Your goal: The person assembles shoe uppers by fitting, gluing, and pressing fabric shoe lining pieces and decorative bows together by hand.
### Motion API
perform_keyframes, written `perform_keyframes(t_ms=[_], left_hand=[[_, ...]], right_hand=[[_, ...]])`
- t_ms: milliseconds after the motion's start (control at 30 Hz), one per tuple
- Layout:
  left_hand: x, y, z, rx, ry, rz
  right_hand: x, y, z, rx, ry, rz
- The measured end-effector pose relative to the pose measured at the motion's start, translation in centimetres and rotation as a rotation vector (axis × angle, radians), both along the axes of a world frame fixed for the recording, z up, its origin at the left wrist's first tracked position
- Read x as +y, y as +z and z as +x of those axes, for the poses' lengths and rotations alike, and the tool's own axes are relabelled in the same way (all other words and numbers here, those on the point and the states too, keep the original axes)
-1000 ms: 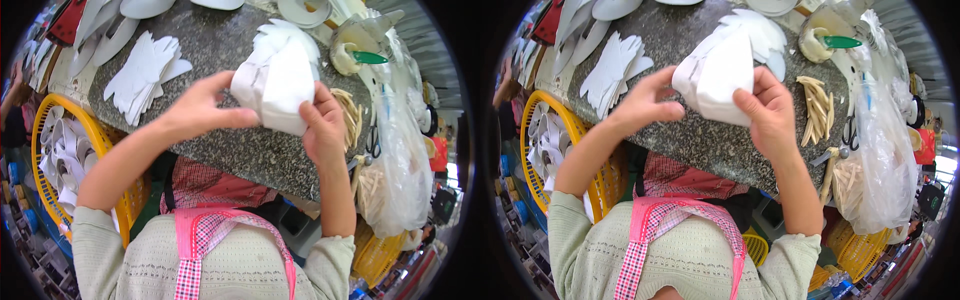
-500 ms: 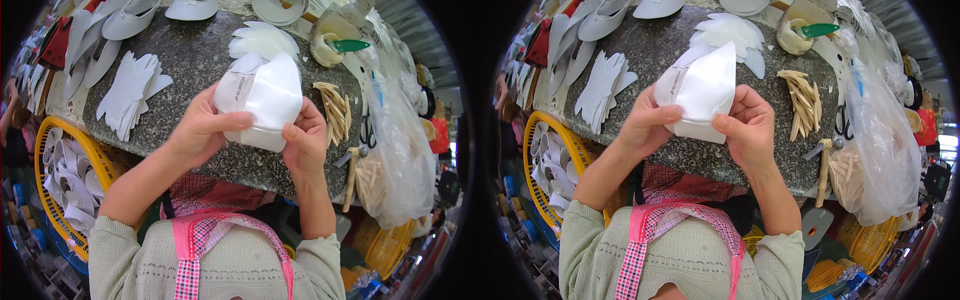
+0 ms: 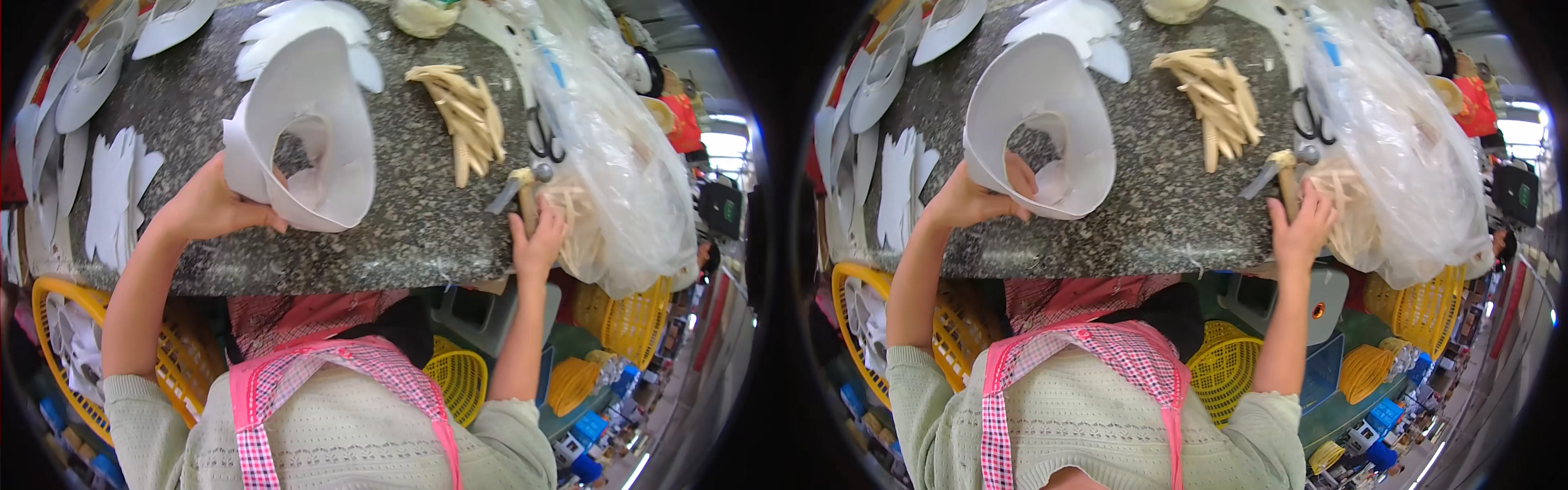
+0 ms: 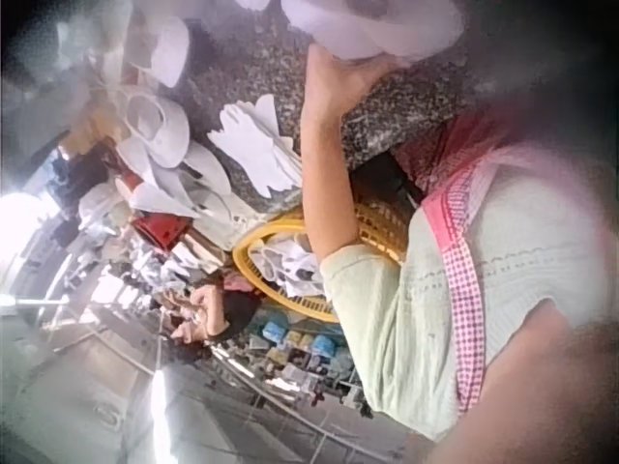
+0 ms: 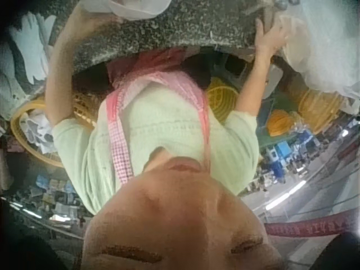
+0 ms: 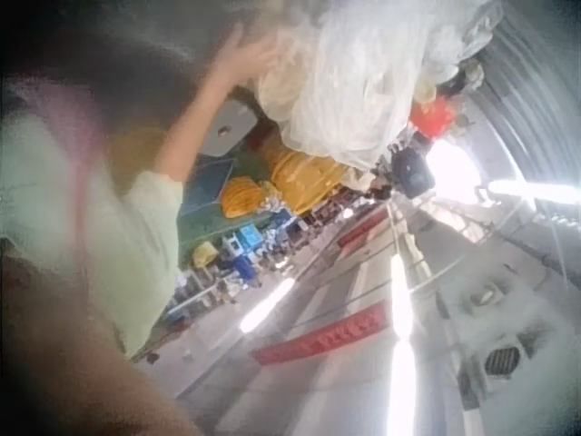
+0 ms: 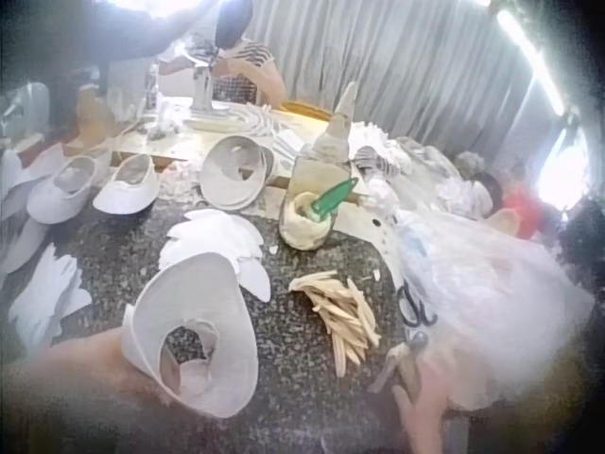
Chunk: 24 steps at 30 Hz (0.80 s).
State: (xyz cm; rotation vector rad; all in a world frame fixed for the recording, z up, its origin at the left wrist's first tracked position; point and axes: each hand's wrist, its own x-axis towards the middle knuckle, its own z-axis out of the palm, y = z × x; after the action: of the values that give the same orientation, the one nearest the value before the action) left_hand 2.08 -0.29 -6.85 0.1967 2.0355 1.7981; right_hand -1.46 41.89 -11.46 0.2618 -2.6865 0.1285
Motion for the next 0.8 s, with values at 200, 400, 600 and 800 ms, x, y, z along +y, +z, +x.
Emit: perform_keyframes(t_ms=[200,400,600,800], left_hand=[[-1.7,-1.1,1.7,0.420,-0.237,-0.319],[-1.6,-1.6,2.6,0.607,-0.237,-0.359],[-0.7,-2.2,3.6,0.802,-0.162,-0.513],[-0.1,-3.0,3.3,0.906,-0.221,-0.561]], right_hand=[[4.3,1.4,-0.9,-0.126,-0.007,-0.094],[-2.6,6.9,3.2,-0.401,-0.030,-1.018],[-14.9,6.8,7.3,-0.546,0.619,-0.439],[-15.9,6.1,7.1,-0.520,0.527,0.080]])
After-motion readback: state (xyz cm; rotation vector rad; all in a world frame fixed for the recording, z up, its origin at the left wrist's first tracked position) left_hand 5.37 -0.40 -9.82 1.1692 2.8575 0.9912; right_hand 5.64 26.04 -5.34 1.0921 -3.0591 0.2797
